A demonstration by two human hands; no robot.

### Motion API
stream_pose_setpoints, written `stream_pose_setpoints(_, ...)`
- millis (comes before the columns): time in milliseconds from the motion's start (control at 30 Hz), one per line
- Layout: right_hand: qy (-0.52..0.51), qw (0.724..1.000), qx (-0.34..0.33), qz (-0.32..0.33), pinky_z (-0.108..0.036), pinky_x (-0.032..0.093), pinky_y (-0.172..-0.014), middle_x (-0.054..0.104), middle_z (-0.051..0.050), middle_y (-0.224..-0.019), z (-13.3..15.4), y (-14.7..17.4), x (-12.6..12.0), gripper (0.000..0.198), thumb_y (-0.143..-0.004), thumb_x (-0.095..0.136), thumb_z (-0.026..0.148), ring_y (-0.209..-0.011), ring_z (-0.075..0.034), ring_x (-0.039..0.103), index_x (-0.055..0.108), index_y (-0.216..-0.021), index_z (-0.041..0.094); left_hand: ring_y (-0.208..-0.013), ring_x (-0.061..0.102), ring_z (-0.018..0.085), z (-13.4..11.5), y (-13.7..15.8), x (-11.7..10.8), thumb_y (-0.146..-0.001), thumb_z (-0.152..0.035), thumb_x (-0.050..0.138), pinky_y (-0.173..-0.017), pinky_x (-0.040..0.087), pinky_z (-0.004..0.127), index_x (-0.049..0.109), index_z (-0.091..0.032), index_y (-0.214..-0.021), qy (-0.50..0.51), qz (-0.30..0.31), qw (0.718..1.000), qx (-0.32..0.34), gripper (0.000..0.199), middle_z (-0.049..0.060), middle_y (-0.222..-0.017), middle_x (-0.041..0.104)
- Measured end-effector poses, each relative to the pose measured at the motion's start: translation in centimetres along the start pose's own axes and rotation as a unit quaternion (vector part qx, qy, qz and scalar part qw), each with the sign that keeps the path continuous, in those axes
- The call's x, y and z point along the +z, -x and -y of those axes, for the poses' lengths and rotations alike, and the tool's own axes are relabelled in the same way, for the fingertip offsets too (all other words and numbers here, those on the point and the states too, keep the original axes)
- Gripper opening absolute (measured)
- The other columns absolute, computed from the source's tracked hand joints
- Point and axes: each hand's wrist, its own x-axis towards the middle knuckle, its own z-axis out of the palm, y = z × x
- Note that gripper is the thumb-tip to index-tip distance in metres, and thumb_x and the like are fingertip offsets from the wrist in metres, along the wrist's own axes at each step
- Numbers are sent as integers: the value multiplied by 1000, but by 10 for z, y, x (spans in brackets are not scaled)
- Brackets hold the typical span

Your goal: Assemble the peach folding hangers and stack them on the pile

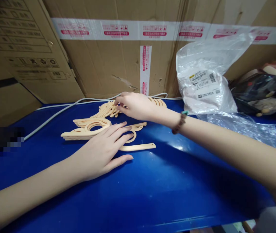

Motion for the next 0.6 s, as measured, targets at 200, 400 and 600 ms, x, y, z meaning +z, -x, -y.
stream_pose_setpoints(200, -15, 989, 126, 77, -39, 46, -81, 67, -19, -113, 4, -58, 20, 52, -95, 42, 55, -102, -31, 63, 58, -121, 13, -134, 42, 36, 1, 1, 1, -97, -49, 43, -108, 37, 53, 55, -9, -128, 3, -4, 1000, 8, 52, 18, -132, 56)
stream_pose_setpoints(400, -16, 978, 172, 113, -43, 48, -81, 68, -24, -110, 21, -81, 32, 71, -81, 54, 68, -104, -38, 63, 57, -118, 7, -134, 41, 36, 1, 1, 1, -97, -48, 43, -109, 37, 52, 55, -8, -128, 6, -2, 1000, 8, 52, 19, -133, 55)
stream_pose_setpoints(600, -33, 975, 193, 103, -41, 48, -82, 67, -24, -112, 23, -82, 36, 52, -83, 60, 44, -105, -34, 63, 54, -118, 6, -134, 41, 36, 1, 1, 0, -97, -48, 42, -109, 37, 51, 56, -8, -128, 12, 2, 1000, 2, 52, 18, -133, 56)
